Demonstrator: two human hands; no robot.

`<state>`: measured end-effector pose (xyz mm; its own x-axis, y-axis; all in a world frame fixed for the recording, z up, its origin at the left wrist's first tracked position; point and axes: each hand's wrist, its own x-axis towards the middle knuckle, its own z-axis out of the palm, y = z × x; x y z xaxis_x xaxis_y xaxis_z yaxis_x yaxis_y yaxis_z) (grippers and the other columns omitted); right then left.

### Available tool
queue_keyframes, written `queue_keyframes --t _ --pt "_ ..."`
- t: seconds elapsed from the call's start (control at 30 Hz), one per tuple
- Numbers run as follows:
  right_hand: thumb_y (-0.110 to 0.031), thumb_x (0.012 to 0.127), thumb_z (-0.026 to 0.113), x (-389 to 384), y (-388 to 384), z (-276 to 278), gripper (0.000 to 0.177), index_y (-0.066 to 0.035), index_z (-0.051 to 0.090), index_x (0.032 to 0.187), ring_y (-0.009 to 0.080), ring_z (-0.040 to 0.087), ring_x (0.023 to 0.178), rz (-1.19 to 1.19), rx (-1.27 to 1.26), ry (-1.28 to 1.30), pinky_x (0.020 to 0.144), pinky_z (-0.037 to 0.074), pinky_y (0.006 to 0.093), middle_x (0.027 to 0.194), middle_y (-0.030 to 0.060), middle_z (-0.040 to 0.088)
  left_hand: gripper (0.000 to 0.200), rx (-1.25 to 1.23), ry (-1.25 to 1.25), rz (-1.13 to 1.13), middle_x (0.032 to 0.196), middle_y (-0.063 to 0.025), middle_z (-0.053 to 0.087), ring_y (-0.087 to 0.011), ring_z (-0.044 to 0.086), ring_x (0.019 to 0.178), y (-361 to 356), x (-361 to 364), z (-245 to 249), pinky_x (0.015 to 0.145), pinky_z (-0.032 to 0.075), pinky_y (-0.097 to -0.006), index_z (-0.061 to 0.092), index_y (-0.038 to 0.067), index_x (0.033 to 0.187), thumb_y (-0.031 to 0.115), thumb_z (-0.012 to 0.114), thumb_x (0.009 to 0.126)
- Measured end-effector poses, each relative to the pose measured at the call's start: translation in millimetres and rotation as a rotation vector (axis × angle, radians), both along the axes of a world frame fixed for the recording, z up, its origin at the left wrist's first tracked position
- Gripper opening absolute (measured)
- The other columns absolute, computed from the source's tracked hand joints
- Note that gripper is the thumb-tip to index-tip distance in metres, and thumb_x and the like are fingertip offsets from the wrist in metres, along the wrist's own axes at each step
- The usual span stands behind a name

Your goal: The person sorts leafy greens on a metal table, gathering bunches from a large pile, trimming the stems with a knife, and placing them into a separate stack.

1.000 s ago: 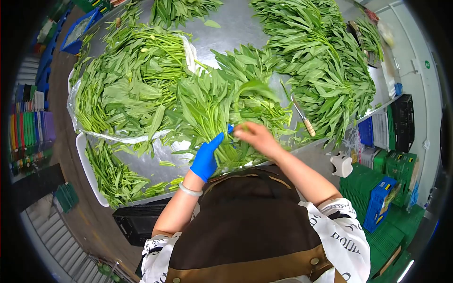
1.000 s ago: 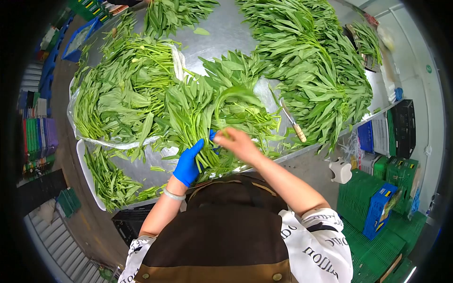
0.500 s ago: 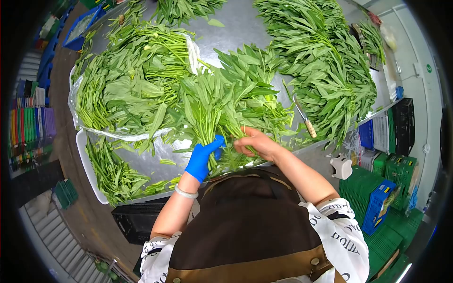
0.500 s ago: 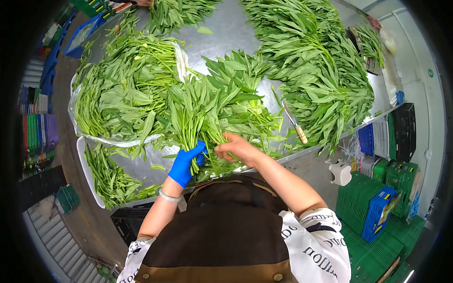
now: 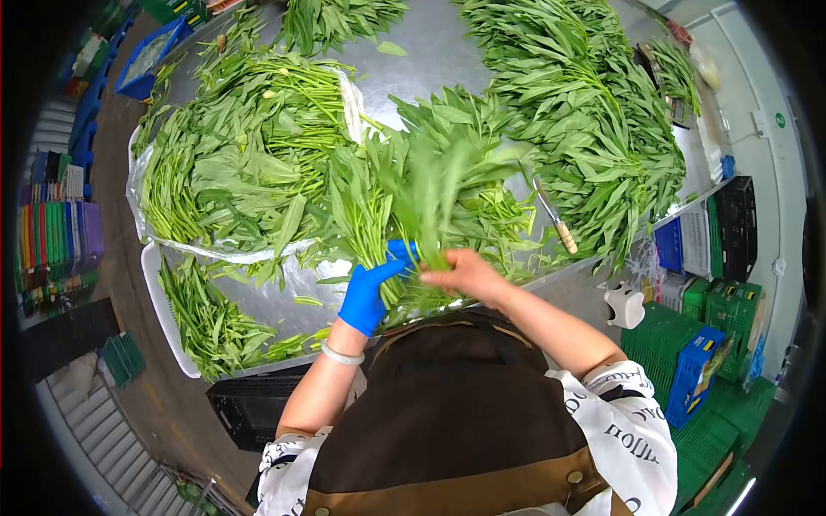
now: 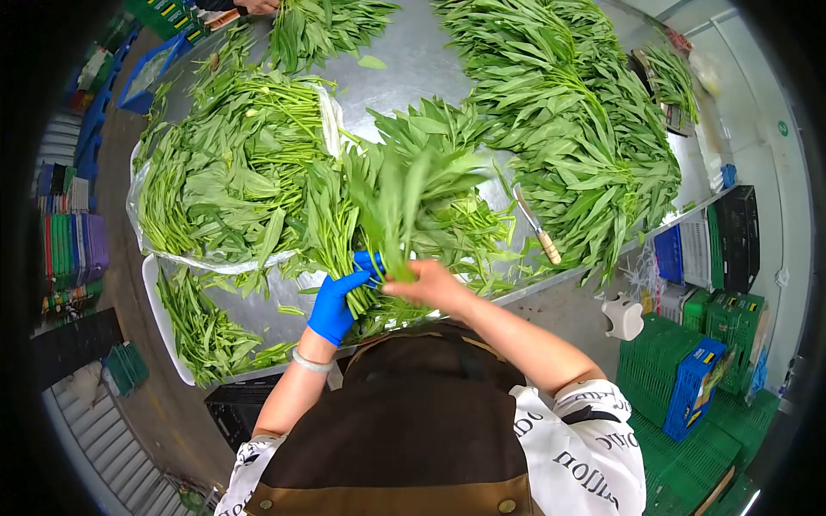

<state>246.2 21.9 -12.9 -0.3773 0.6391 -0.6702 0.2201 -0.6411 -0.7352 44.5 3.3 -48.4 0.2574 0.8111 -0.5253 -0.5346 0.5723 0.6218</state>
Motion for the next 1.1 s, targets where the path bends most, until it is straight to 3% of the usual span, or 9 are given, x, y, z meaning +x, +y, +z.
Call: queue_keyframes --t 0.03,0.17,0.27,0.6,0.73,0.87,0.97,1.07,1.1 --pt "-0.024 0.081 0.076 -2.3 -3.8 -6.4 0.025 -0.005 0.065 0.093 0.0077 0.050 0.057 0.043 -0.067 0.128 0.052 0.039 0.0238 0.071 -0.0006 0.061 0.034 -0.002 0.027 0.009 0.103 -0.0069 0.065 -0.0167 0.061 0.092 -0.6 3.3 1.1 0.082 0.048 -0.0290 0.059 0.000 0.115 0.006 0.060 0.083" --pt "-0.020 0.080 0.076 -1.6 2.7 -4.0 0.021 -0.006 0.063 0.088 0.0067 0.048 0.054 -0.032 -0.127 0.116 0.052 0.037 0.0227 0.069 0.0003 0.062 0.034 -0.047 0.082 -0.045 0.100 -0.0056 0.065 -0.0145 0.060 0.091 0.0 2.4 17.8 0.079 0.048 -0.0279 0.060 0.000 0.115 0.006 0.063 0.082" --pt "-0.018 0.081 0.074 3.6 4.8 2.2 0.017 -0.007 0.063 0.088 0.0034 0.047 0.052 -0.046 0.057 0.075 0.047 0.034 0.0207 0.068 0.0005 0.063 0.035 -0.014 0.075 -0.092 0.096 -0.0046 0.065 -0.0127 0.059 0.083 -3.0 -3.2 11.3 0.073 0.047 -0.0265 0.059 0.000 0.116 0.007 0.064 0.082" --pt "-0.014 0.085 0.071 -19.6 -2.7 4.5 0.014 -0.006 0.060 0.088 0.0086 0.054 0.063 -0.416 0.125 0.202 0.057 0.040 0.0251 0.072 0.0010 0.060 0.036 0.033 0.048 -0.029 0.087 -0.0056 0.065 -0.0124 0.054 0.069 2.7 -5.3 29.3 0.061 0.041 -0.0244 0.057 0.002 0.111 0.010 0.071 0.079" --pt "-0.012 0.084 0.070 0.7 -3.6 28.8 0.015 -0.004 0.059 0.089 0.0105 0.054 0.063 -0.115 0.047 0.332 0.057 0.041 0.0262 0.072 0.0034 0.059 0.030 0.074 0.238 -0.084 0.087 -0.0025 0.063 -0.0104 0.054 0.071 -6.3 -12.8 42.0 0.064 0.042 -0.0240 0.059 0.003 0.105 0.009 0.070 0.078" --pt "-0.013 0.083 0.070 34.9 -1.5 40.3 0.018 -0.002 0.059 0.092 0.0126 0.056 0.065 -0.189 0.097 0.570 0.059 0.044 0.0271 0.077 0.0037 0.058 0.038 0.020 0.223 0.240 0.086 -0.0031 0.060 -0.0117 0.055 0.070 5.9 -51.3 18.4 0.063 0.042 -0.0234 0.053 0.001 0.120 0.004 0.064 0.084" --pt "-0.010 0.083 0.068 38.7 6.6 36.7 0.029 0.000 0.058 0.109 0.0115 0.056 0.071 -0.386 0.171 0.769 0.063 0.045 0.0269 0.087 0.0016 0.058 0.055 0.026 0.064 0.110 0.097 -0.0068 0.061 -0.0135 0.055 0.075 5.3 -58.4 22.2 0.070 0.045 -0.0263 0.043 -0.001 0.135 0.003 0.062 0.084" --pt "-0.010 0.083 0.069 28.4 16.2 39.1 0.038 -0.001 0.056 0.117 0.0095 0.054 0.069 -0.222 0.064 0.283 0.065 0.044 0.0260 0.085 0.0003 0.058 0.062 0.090 -0.014 0.075 0.127 -0.0132 0.053 -0.0143 0.056 0.082 9.6 -39.3 38.6 0.074 0.047 -0.0274 0.039 -0.002 0.139 0.000 0.061 0.081" --pt "-0.010 0.083 0.070 20.2 16.0 35.8 0.033 -0.002 0.058 0.112 0.0079 0.053 0.069 -0.197 0.060 0.307 0.065 0.044 0.0246 0.086 0.0000 0.058 0.063 0.104 -0.011 0.048 0.133 -0.0139 0.050 -0.0141 0.056 0.084 11.4 -34.7 41.3 0.074 0.046 -0.0269 0.039 -0.002 0.139 -0.001 0.061 0.080"
